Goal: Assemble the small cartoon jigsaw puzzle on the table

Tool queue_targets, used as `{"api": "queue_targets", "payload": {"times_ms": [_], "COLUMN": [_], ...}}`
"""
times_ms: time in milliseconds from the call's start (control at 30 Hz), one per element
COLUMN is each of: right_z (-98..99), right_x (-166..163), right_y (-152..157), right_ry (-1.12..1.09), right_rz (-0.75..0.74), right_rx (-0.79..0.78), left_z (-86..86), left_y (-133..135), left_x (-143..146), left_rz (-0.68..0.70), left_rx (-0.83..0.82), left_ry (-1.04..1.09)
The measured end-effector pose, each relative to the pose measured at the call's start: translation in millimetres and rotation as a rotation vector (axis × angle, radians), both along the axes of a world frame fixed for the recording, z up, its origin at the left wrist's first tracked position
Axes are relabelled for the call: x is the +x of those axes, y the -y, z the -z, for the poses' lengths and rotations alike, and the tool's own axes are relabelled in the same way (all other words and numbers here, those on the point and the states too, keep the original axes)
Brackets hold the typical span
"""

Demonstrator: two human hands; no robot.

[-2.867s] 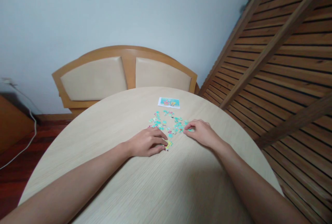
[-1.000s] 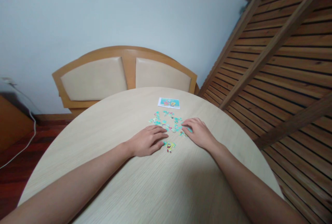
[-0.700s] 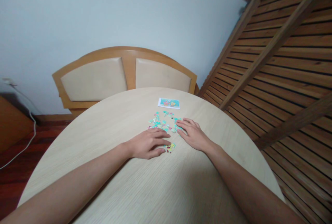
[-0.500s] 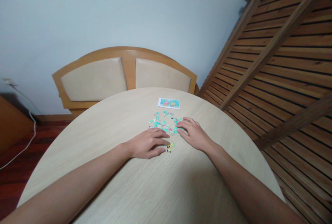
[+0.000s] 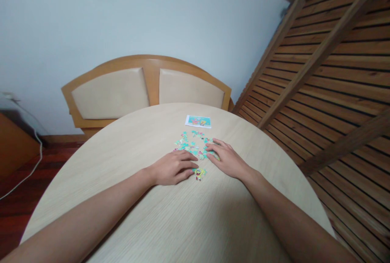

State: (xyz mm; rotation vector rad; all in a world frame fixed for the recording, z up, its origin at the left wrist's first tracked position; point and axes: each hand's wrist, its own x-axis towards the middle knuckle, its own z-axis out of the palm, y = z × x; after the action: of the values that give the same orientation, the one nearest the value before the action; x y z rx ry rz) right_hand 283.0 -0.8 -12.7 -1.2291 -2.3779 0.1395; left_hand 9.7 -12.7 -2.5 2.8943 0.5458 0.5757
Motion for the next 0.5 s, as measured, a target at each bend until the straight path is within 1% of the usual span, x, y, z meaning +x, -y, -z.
{"api": "queue_targets", "payload": {"times_ms": [67,267,367,500], "right_z": [-1.1,-3.5,-5.1,-7.8], "right_x": [-0.3,-2.5,-1.2,2.9], "right_y": [-0.1,-1.2,-1.8,-2.2], "right_ry": [-0.006,-0.040,-0.030,-0.003], "right_rz": [-0.022,-0.105,-0.091,-0.018], "right_rx": [0.018,0.060,0.066,0.066], "left_z": [0.3,-0.8,0.5,2.3], "left_y": [0.1,0.7,0.7,1.3], "left_x": [0.1,-0.2,-1.1,-2.0], "left_rz": [-0.001,0.053,-0.003,-0.106], "left_rx": [-0.003,0.006,0.009,0.012], "left_ry": [-0.013,-0.069,-0.092,-0.069]}}
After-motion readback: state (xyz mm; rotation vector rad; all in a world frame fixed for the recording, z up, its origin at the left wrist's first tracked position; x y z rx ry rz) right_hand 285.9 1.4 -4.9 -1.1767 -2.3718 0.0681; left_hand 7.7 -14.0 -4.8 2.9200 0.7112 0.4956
